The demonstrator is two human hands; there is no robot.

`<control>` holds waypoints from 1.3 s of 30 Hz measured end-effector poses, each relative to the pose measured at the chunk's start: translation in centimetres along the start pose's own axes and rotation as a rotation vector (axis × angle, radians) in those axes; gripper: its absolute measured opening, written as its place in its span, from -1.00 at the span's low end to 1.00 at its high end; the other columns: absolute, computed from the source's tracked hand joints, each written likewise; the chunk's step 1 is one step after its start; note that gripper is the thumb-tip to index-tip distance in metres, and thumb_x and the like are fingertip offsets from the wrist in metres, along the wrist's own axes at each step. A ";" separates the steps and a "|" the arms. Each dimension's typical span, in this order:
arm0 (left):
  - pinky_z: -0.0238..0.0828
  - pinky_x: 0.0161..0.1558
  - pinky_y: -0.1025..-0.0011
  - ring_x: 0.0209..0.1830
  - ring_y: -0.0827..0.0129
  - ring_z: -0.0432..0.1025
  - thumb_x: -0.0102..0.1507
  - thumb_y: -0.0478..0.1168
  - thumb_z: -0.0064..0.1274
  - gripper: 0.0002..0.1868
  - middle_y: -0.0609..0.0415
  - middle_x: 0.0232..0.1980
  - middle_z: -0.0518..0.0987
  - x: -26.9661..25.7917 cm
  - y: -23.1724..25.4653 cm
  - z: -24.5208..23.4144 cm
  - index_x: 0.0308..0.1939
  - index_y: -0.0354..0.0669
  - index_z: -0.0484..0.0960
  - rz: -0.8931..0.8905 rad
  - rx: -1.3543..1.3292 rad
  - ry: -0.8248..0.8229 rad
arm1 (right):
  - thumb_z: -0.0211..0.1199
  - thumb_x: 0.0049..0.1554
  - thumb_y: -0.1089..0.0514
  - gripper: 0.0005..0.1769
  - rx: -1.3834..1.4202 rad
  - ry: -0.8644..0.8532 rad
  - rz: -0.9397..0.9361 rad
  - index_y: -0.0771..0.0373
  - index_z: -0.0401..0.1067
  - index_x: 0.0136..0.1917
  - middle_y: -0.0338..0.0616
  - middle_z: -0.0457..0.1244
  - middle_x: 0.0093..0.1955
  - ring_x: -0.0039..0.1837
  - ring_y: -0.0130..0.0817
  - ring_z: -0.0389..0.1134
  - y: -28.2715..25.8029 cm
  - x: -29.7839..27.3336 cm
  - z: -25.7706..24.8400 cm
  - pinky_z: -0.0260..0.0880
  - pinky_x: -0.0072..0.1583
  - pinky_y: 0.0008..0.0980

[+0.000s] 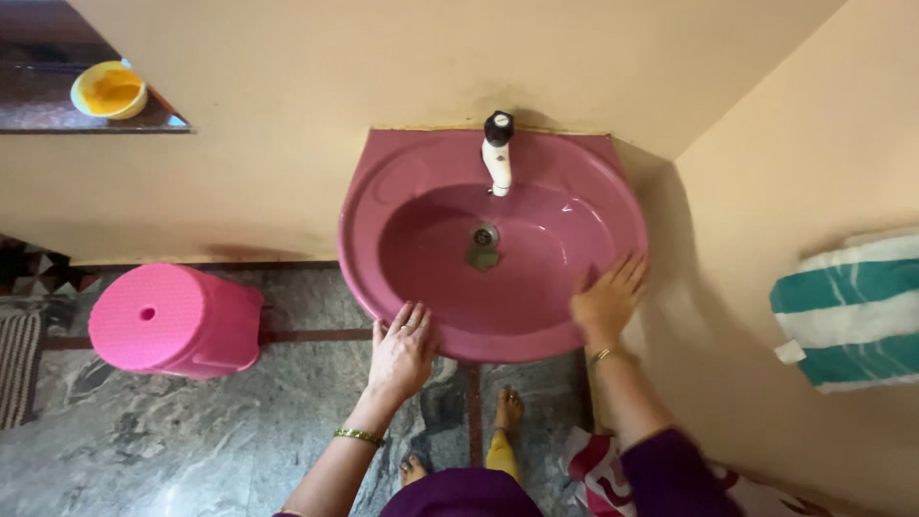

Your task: The person scrubs a pink sink with a green sponge, wipes the surfaces by hand, and rinses the basin with water from the faucet.

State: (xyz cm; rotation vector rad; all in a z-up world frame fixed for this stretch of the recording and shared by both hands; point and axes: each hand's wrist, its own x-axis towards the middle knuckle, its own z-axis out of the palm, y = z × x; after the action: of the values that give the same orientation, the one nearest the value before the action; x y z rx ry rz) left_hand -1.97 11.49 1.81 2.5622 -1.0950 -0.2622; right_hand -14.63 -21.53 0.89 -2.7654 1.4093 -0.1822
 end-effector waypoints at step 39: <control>-0.43 0.45 -0.30 0.61 -0.40 -0.39 0.32 0.21 -0.09 -0.17 -0.29 0.61 -0.02 3.6 4.5 2.8 0.59 0.00 0.10 -0.385 -0.135 0.195 | -0.35 0.38 -0.19 -0.31 -0.015 -0.955 -0.755 0.30 0.37 0.40 0.21 0.20 0.45 0.50 0.13 0.19 -6.7 -3.6 7.3 0.07 0.52 0.03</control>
State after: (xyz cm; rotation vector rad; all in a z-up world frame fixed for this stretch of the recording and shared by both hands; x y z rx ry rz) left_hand -3.28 5.28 0.78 2.5919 -0.4931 -0.1675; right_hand -10.49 -14.82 -6.11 -2.5769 0.1394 0.9789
